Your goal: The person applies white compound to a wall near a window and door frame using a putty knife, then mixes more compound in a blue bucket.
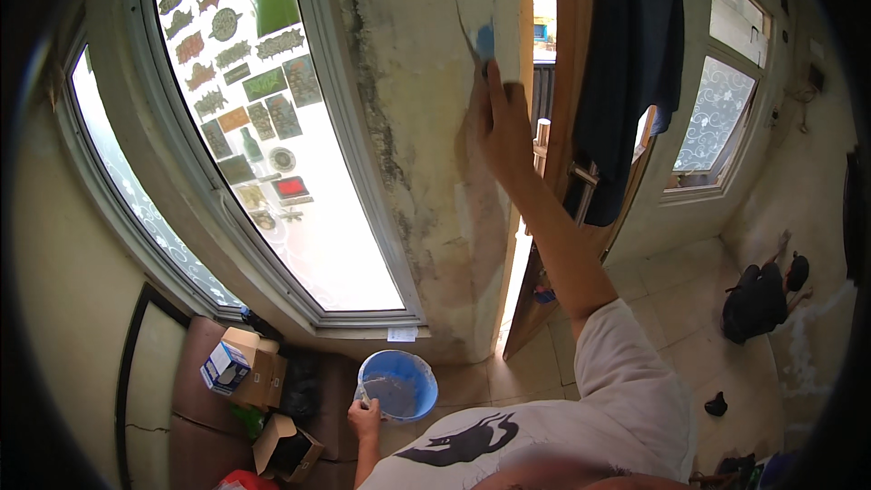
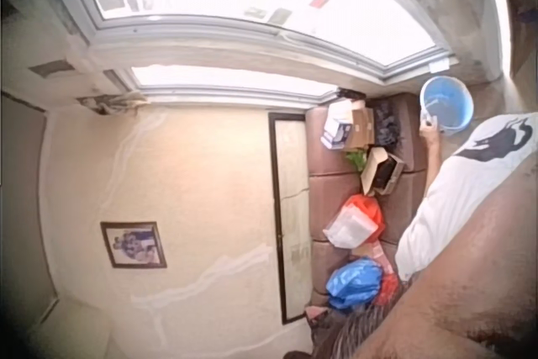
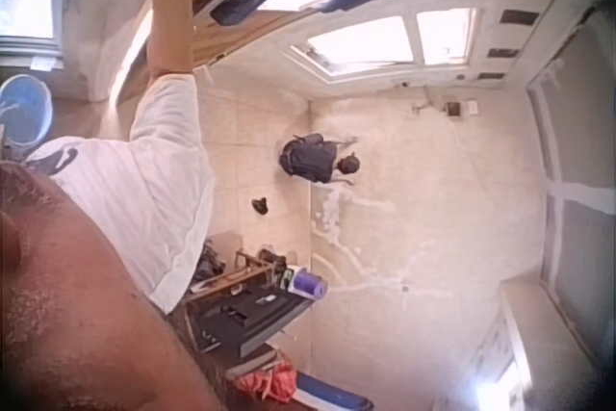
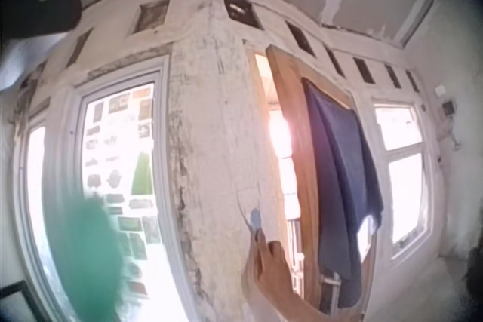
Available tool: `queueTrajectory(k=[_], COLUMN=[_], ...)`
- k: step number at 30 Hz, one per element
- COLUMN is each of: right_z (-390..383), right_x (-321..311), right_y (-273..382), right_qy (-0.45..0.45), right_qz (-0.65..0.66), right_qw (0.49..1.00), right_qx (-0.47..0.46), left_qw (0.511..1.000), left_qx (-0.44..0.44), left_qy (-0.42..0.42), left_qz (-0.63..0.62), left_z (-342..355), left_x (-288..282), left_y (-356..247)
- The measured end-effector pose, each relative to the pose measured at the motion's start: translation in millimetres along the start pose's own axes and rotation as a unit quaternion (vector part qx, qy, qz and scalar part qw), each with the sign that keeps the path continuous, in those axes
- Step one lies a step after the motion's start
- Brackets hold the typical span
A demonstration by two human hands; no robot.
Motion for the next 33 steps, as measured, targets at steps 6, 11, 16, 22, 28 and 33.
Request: queueTrajectory(k=[6, 11, 16, 22, 28, 33], right_z=[-14, 81, 115, 22, -3, 99], right_x=[-18, -23, -9, -3, -27, -32], right_y=[-3, 17, 14, -5, -5, 1], right_qy=[-0.043, -0.114, -0.091, -0.014, -0.036, -0.141], right_qz=[0.036, 0.023, 0.013, -0.001, -0.004, 0.0], right_qw=[0.998, 0.991, 0.993, 0.999, 0.999, 0.988], right_qx=[-0.029, -0.07, -0.074, -0.032, -0.032, -0.068], left_qw=[1.0, 1.0, 1.0, 1.0, 1.0, 1.0], left_qx=[-0.007, 0.005, 0.003, 0.001, -0.015, -0.006], left_qy=[0.013, 0.004, 0.001, -0.007, 0.006, -0.002], left_qz=[0.0, -0.001, 0.0, 0.0, 0.007, 0.007], left_z=[3, 3, 1, -6, -2, 2], left_x=[-4, -4, 0, 2, 2, 0], left_y=[-17, -24, -11, 1, -2, -9])
Point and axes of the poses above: each hand's wrist, its own z-axis towards the middle knuckle, its own x-axis out of the palm, y = z × x, the point moved 3 cm from there along z, towards the middle knuckle, and after that the axes turned 5 degrees about -y, right-handed, at the moved point
